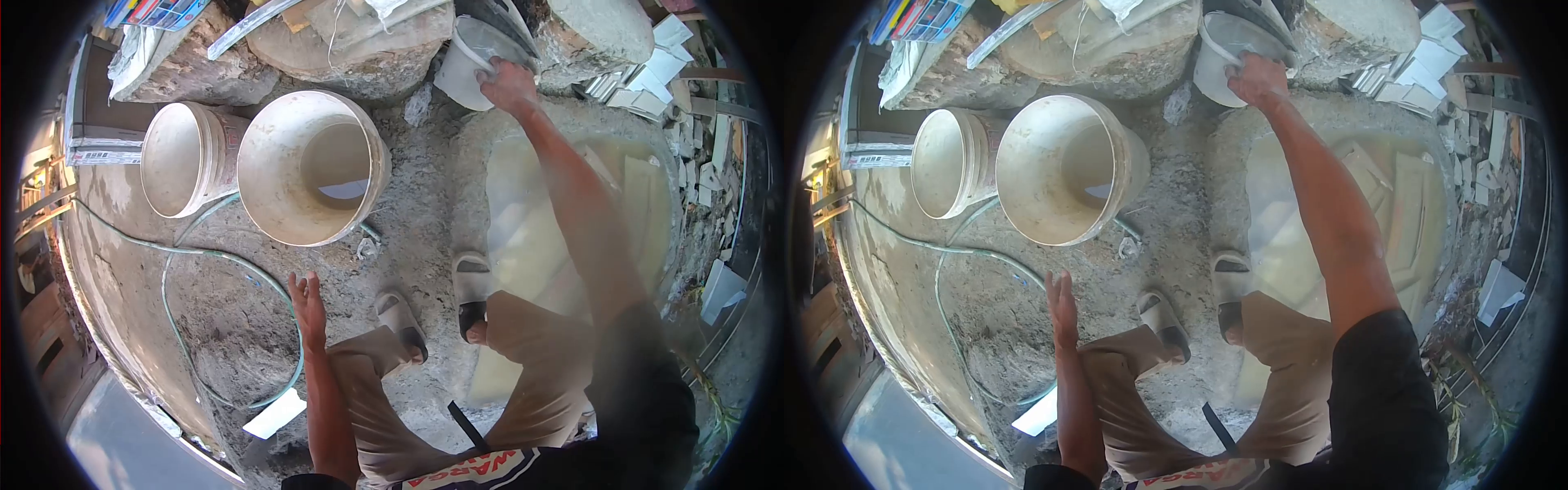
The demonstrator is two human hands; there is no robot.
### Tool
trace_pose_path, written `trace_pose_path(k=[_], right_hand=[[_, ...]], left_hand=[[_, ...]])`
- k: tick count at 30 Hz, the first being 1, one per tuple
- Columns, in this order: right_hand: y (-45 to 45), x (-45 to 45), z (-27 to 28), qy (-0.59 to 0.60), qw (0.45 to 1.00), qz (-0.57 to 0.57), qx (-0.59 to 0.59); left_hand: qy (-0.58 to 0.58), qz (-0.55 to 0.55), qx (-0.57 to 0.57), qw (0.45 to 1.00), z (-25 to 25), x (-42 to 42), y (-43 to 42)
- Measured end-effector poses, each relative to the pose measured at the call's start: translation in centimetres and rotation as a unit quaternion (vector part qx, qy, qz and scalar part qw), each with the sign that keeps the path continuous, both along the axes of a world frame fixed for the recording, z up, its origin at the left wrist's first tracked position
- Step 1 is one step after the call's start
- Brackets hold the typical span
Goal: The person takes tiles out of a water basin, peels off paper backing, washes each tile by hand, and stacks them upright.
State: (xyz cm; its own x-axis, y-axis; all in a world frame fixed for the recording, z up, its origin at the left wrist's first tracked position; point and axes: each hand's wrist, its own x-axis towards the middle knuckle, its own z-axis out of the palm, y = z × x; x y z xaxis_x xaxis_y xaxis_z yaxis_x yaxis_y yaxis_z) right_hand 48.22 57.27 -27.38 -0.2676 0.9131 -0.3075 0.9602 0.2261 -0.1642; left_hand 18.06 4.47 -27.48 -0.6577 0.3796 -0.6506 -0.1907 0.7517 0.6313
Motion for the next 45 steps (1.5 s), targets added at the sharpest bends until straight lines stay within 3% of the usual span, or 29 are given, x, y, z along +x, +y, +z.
trace_pose_path(k=[3, 6, 15, 18, 22, 25, 28, 31, 34, 35, 38, 45], right_hand=[[-2.6, 0.4, -4.2, 0.088, 0.990, 0.091, 0.061], [-6.4, 1.5, -4.6, 0.130, 0.969, 0.138, 0.160], [-10.2, 6.8, 0.8, 0.203, 0.958, 0.195, 0.049], [-10.8, 6.7, 2.1, 0.263, 0.945, 0.193, -0.002], [-10.0, 5.4, 2.7, 0.337, 0.935, 0.079, -0.081], [-9.5, 5.1, 2.7, 0.413, 0.903, 0.002, -0.123], [-8.8, 4.6, 2.9, 0.473, 0.865, -0.062, -0.157], [-6.1, 5.5, 0.6, 0.526, 0.813, -0.091, -0.233], [-5.7, 5.9, -0.8, 0.624, 0.725, -0.161, -0.242], [-5.7, 6.1, -1.0, 0.620, 0.722, -0.187, -0.242], [-5.5, 7.4, 0.0, 0.627, 0.692, -0.181, -0.309], [-5.9, 9.6, 2.7, 0.654, 0.696, -0.171, -0.241]], left_hand=[[0.028, 0.046, 0.086, 0.995, -0.9, -2.8, 4.0], [0.069, 0.071, 0.114, 0.989, -2.4, -4.9, 7.5], [0.106, 0.166, 0.278, 0.940, -4.2, -6.4, 15.7], [0.124, 0.199, 0.261, 0.937, -4.0, -5.8, 16.3], [0.128, 0.206, 0.283, 0.928, -6.8, -7.2, 14.9], [0.178, 0.177, 0.233, 0.939, -6.6, -7.3, 14.8], [0.187, 0.195, 0.270, 0.924, -8.2, -7.9, 14.7], [0.217, 0.218, 0.230, 0.923, -9.3, -8.7, 14.5], [0.252, 0.225, 0.185, 0.923, -9.0, -8.4, 14.9], [0.264, 0.223, 0.166, 0.924, -8.4, -8.2, 14.8], [0.211, 0.221, 0.226, 0.925, -8.3, -8.4, 14.5], [0.177, 0.222, 0.283, 0.916, -8.5, -8.0, 14.7]])
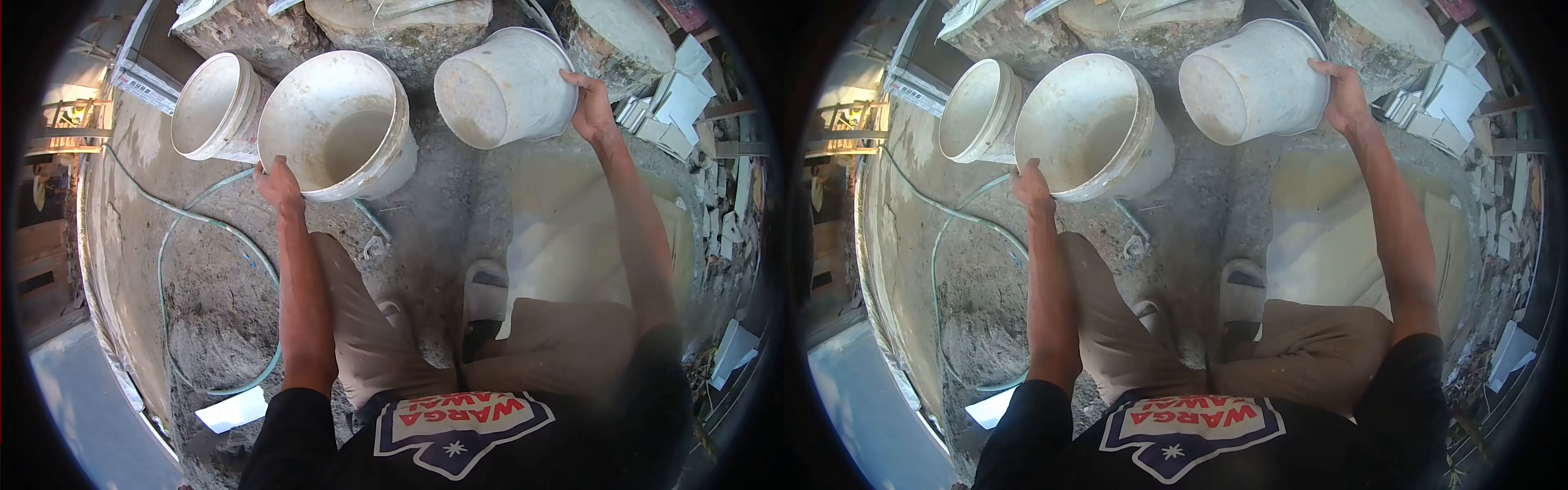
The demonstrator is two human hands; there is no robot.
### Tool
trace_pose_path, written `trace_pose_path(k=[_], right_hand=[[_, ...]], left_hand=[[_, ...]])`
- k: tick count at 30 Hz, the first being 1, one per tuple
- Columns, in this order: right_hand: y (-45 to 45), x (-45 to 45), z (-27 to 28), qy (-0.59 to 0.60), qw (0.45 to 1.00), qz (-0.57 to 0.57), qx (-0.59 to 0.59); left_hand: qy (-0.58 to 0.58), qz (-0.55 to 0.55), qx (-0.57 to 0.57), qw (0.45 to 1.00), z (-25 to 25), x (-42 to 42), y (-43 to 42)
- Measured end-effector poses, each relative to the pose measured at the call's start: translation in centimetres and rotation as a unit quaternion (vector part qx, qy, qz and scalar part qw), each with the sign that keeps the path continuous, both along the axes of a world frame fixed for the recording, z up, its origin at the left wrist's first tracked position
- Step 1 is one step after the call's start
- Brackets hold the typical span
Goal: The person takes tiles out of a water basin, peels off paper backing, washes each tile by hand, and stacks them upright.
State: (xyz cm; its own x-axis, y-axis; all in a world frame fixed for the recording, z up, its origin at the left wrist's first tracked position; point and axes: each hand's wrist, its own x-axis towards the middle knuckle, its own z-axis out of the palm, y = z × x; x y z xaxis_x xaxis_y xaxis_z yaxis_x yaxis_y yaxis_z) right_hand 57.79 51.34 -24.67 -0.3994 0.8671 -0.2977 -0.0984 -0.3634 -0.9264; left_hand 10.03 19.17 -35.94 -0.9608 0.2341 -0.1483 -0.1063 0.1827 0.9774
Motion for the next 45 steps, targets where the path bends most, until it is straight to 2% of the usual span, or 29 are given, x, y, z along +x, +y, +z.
trace_pose_path(k=[2, 5, 6, 8, 10, 12, 14, 17, 23, 26, 29, 32, 35, 38, 40, 41, 42, 45], right_hand=[[-0.5, 0.4, 1.3, -0.010, 1.000, -0.025, 0.015], [-0.5, 0.8, 3.3, -0.041, 0.992, 0.054, 0.103], [-1.5, 0.3, 4.5, -0.139, 0.971, 0.089, 0.175], [-5.3, -1.8, 6.7, -0.331, 0.880, 0.149, 0.306], [-9.7, -3.0, 5.3, -0.387, 0.785, 0.187, 0.445], [-12.5, -2.3, 0.6, -0.379, 0.669, 0.224, 0.599], [-13.9, -0.5, -3.7, -0.416, 0.620, 0.325, 0.580], [-15.1, 2.3, -7.5, -0.436, 0.574, 0.389, 0.574], [-14.3, 3.5, -7.7, -0.431, 0.601, 0.331, 0.586], [-14.2, 3.5, -7.6, -0.447, 0.610, 0.338, 0.560], [-15.0, 3.1, -7.5, -0.421, 0.617, 0.289, 0.599], [-15.3, 2.0, -7.9, -0.445, 0.560, 0.293, 0.635], [-14.0, 0.7, -6.4, -0.465, 0.570, 0.290, 0.612], [-8.6, 1.5, -3.8, -0.419, 0.711, 0.197, 0.528], [-6.6, 2.2, -0.2, -0.314, 0.878, 0.009, 0.360], [-5.7, 3.2, 2.1, -0.257, 0.917, -0.056, 0.299], [-4.9, 4.7, 3.7, -0.197, 0.945, -0.120, 0.234], [-3.9, 9.9, 6.4, 0.004, 0.955, -0.219, 0.198]], left_hand=[[0.004, -0.002, -0.010, 1.000, 0.0, -0.2, -0.2], [0.005, 0.000, -0.003, 1.000, -0.1, -0.1, -0.1], [0.005, -0.001, -0.006, 1.000, 0.1, 0.0, -0.1], [0.002, -0.009, -0.010, 1.000, 0.7, 0.4, 0.0], [-0.006, -0.009, -0.011, 1.000, 1.0, 0.6, 0.1], [-0.010, 0.004, -0.016, 1.000, 1.0, 0.6, 0.1], [-0.021, 0.005, 0.004, 1.000, 1.1, 0.8, 0.3], [-0.038, 0.002, 0.011, 0.999, 0.6, 0.5, 0.2], [-0.072, 0.004, 0.009, 0.997, 1.8, 1.1, 0.3], [-0.071, -0.001, 0.010, 0.997, 1.4, 0.9, 0.2], [-0.061, 0.002, -0.016, 0.998, 1.2, 0.5, 0.1], [-0.058, 0.006, -0.030, 0.998, 1.6, 0.9, 0.2], [-0.074, -0.003, -0.015, 0.997, 1.9, 1.4, 0.3], [-0.071, 0.009, -0.028, 0.997, 2.0, 1.3, 0.1], [-0.057, -0.003, -0.032, 0.998, 1.9, 0.9, 0.1], [-0.054, -0.008, -0.035, 0.998, 1.7, 0.9, -0.1], [-0.061, -0.016, -0.035, 0.997, 1.7, 0.8, -0.1], [-0.069, -0.009, -0.032, 0.997, 2.1, 1.1, 0.0]])
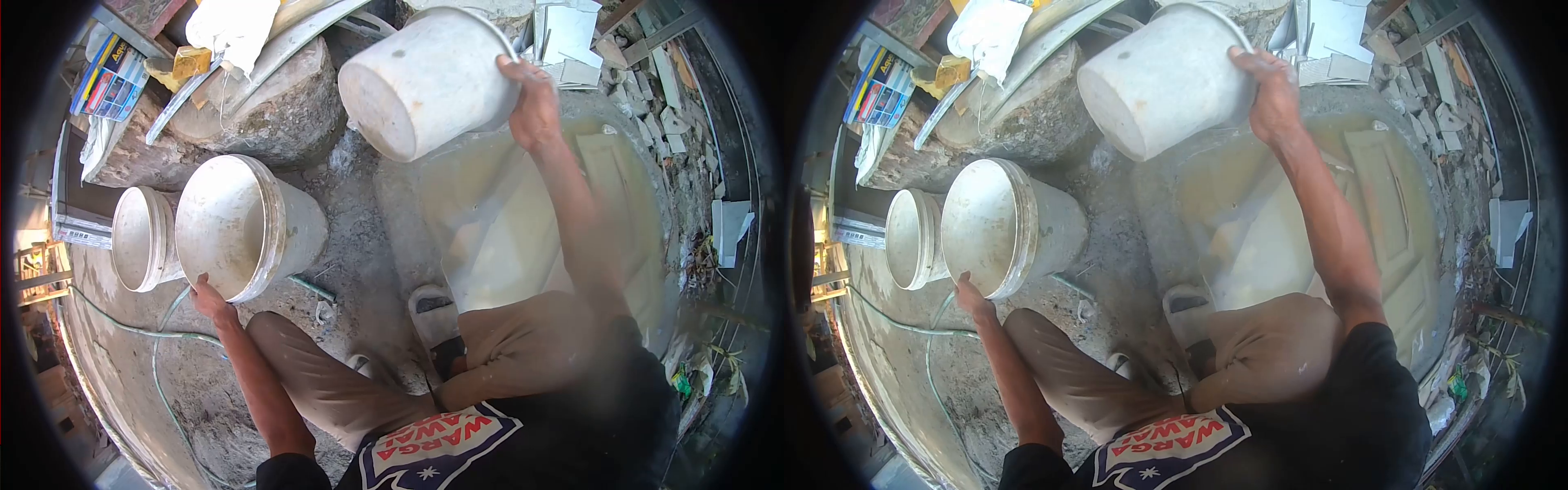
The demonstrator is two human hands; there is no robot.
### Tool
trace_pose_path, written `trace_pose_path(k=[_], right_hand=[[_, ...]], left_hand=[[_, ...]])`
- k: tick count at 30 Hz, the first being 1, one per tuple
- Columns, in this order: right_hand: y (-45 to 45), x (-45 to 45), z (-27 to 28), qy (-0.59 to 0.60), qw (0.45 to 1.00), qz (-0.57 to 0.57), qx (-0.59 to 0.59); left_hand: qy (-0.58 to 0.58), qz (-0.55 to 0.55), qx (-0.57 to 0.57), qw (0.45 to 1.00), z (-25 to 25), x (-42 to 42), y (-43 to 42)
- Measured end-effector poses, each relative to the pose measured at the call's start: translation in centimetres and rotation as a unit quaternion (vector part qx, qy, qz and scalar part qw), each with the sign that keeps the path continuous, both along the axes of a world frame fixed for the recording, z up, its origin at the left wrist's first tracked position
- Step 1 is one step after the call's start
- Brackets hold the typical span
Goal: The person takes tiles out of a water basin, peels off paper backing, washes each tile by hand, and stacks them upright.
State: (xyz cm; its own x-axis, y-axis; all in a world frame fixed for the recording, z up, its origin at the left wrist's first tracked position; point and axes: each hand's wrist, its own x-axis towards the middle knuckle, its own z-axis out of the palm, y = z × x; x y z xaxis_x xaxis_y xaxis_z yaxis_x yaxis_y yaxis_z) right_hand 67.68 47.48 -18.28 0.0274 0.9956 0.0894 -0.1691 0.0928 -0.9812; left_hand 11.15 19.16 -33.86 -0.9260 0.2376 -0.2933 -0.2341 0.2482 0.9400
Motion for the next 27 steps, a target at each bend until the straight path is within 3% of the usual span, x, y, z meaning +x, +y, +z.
trace_pose_path(k=[1, 5, 8, 10, 11, 14, 16, 18, 19, 23, 27], right_hand=[[-0.7, 0.6, 2.4, 0.097, 0.995, -0.027, -0.007], [0.0, 4.1, 9.5, 0.240, 0.956, -0.096, 0.139], [2.7, 8.3, 13.7, 0.254, 0.920, -0.064, 0.293], [4.2, 11.5, 16.2, 0.400, 0.848, 0.265, 0.225], [5.6, 10.9, 16.3, 0.436, 0.864, 0.089, 0.238], [11.6, 12.6, 12.0, 0.345, 0.896, -0.080, 0.267], [10.8, 10.7, 7.9, 0.336, 0.915, -0.175, 0.142], [13.9, 15.9, -2.6, 0.287, 0.938, -0.188, 0.055], [12.7, 16.5, -4.9, 0.279, 0.936, -0.216, 0.024], [6.3, 16.3, -6.1, 0.214, 0.948, -0.234, 0.035], [2.3, 18.6, -6.4, 0.199, 0.934, -0.288, -0.079]], left_hand=[[0.005, 0.006, -0.023, 1.000, 0.3, 0.2, 0.1], [0.006, -0.011, -0.020, 1.000, -0.5, -0.5, -0.1], [0.010, -0.019, -0.025, 0.999, -0.6, -0.6, -0.2], [0.003, -0.030, -0.006, 1.000, -0.7, -0.6, -0.1], [0.001, -0.032, -0.007, 0.999, -0.6, -0.5, -0.2], [-0.001, -0.022, -0.006, 1.000, -0.4, -0.4, -0.2], [0.003, -0.020, -0.014, 1.000, -0.4, -0.4, -0.1], [0.011, -0.019, -0.033, 0.999, -0.7, -0.8, -0.4], [0.016, -0.029, -0.018, 0.999, -0.6, -1.0, -0.6], [0.009, -0.025, -0.005, 1.000, 0.0, -0.2, -1.3], [-0.003, -0.022, -0.004, 1.000, -0.2, 0.1, -0.1]])
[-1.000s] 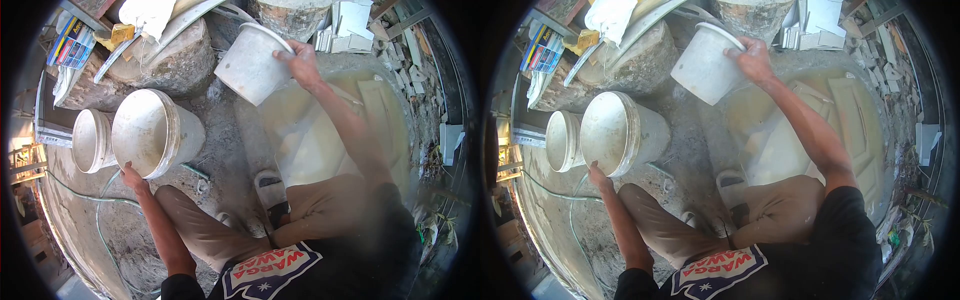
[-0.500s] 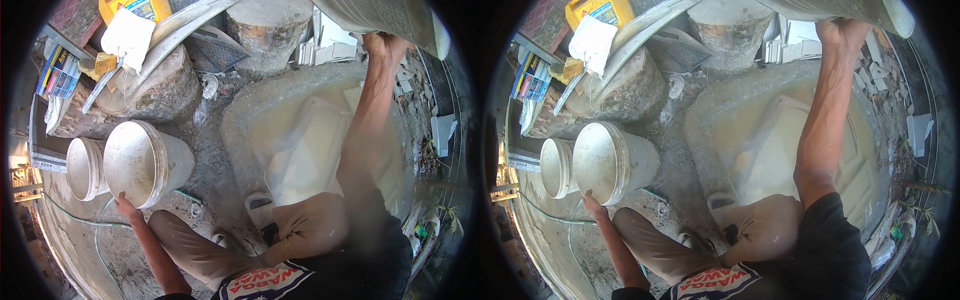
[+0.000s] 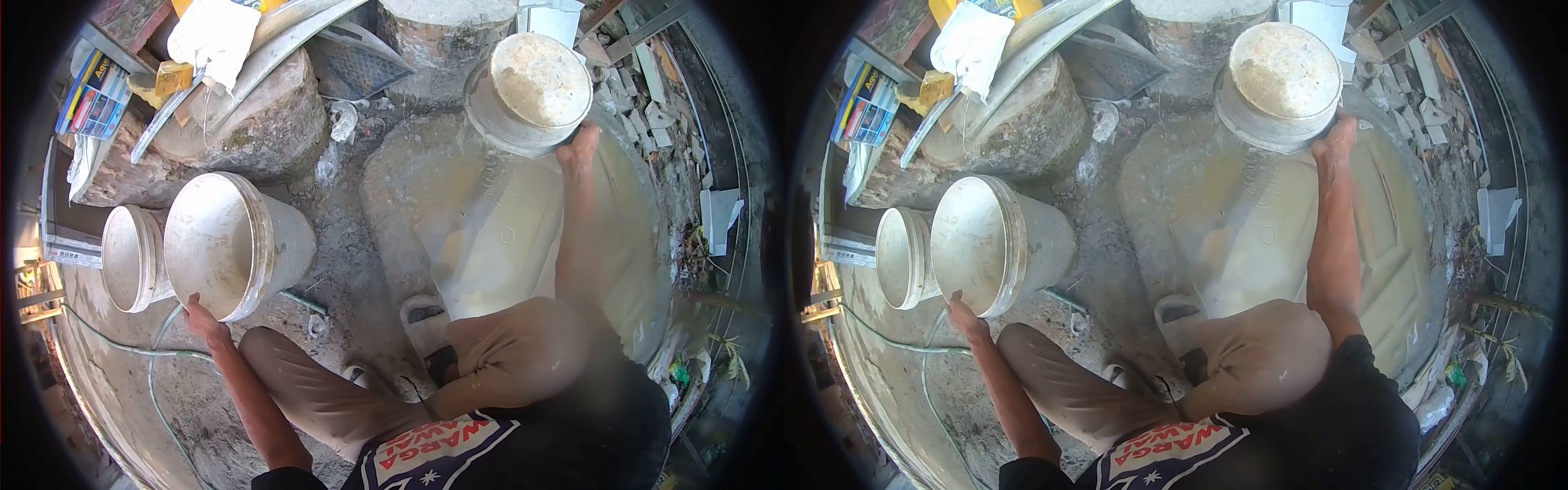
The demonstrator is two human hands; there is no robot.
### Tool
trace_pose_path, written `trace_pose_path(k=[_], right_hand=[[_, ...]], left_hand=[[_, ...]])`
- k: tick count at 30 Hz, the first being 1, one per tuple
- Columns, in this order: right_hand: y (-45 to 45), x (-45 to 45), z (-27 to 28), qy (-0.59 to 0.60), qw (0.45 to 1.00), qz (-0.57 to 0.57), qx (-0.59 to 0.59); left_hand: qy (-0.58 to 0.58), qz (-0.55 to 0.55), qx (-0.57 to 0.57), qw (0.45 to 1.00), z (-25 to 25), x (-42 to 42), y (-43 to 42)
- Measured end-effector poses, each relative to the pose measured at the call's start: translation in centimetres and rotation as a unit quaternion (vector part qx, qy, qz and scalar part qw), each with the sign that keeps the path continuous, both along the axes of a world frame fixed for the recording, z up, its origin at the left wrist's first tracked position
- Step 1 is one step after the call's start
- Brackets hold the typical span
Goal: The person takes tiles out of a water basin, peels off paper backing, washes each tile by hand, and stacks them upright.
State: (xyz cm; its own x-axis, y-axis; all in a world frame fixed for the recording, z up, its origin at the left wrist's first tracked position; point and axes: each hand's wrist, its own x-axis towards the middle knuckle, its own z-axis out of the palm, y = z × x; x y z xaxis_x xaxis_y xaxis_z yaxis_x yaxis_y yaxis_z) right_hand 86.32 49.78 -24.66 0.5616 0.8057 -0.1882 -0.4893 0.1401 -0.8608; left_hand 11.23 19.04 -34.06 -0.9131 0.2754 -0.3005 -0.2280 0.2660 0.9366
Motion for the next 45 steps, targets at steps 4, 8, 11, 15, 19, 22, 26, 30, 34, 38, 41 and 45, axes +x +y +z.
trace_pose_path(k=[4, 8, 11, 15, 19, 22, 26, 30, 34, 38, 41, 45], right_hand=[[-1.9, 2.3, -3.4, 0.018, 1.000, -0.011, -0.024], [-3.1, 1.0, -2.3, 0.035, 0.999, 0.002, 0.006], [-3.6, -0.8, -1.8, 0.038, 0.998, 0.018, 0.043], [-3.1, 0.8, -3.0, 0.000, 1.000, -0.002, 0.026], [-5.9, 1.6, -3.0, -0.208, 0.964, -0.123, -0.109], [-9.6, -1.2, -0.7, -0.496, 0.838, -0.125, -0.193], [-13.8, -2.9, -2.9, -0.652, 0.708, 0.014, -0.271], [-19.0, -1.0, -9.0, -0.646, 0.691, 0.098, -0.311], [-24.9, -1.1, -9.1, -0.628, 0.632, 0.242, -0.383], [-24.9, -1.7, -9.7, -0.626, 0.569, 0.363, -0.390], [-23.2, -1.1, -8.4, -0.686, 0.527, 0.341, -0.367], [-22.9, -0.1, -7.1, -0.769, 0.537, 0.230, -0.259]], left_hand=[[-0.002, 0.000, 0.003, 1.000, -0.5, -0.7, 0.0], [-0.005, 0.004, -0.002, 1.000, -0.2, -0.4, 0.1], [-0.002, 0.001, -0.004, 1.000, -0.2, -0.6, -0.1], [0.005, -0.004, 0.002, 1.000, -0.7, -0.9, -0.2], [-0.001, -0.013, -0.033, 0.999, -0.7, -1.6, 0.0], [-0.017, -0.019, -0.042, 0.999, -0.7, -1.5, 0.0], [-0.020, -0.031, -0.045, 0.998, 0.1, -1.0, -0.1], [-0.001, -0.031, -0.058, 0.998, -0.2, -1.3, -0.1], [-0.027, -0.023, -0.044, 0.998, -0.5, -1.6, 0.2], [-0.014, -0.039, -0.070, 0.997, -0.2, -1.6, -0.1], [0.009, -0.045, -0.084, 0.995, 0.1, -1.5, -0.1], [0.008, -0.046, -0.064, 0.997, -0.3, -1.7, -0.3]])
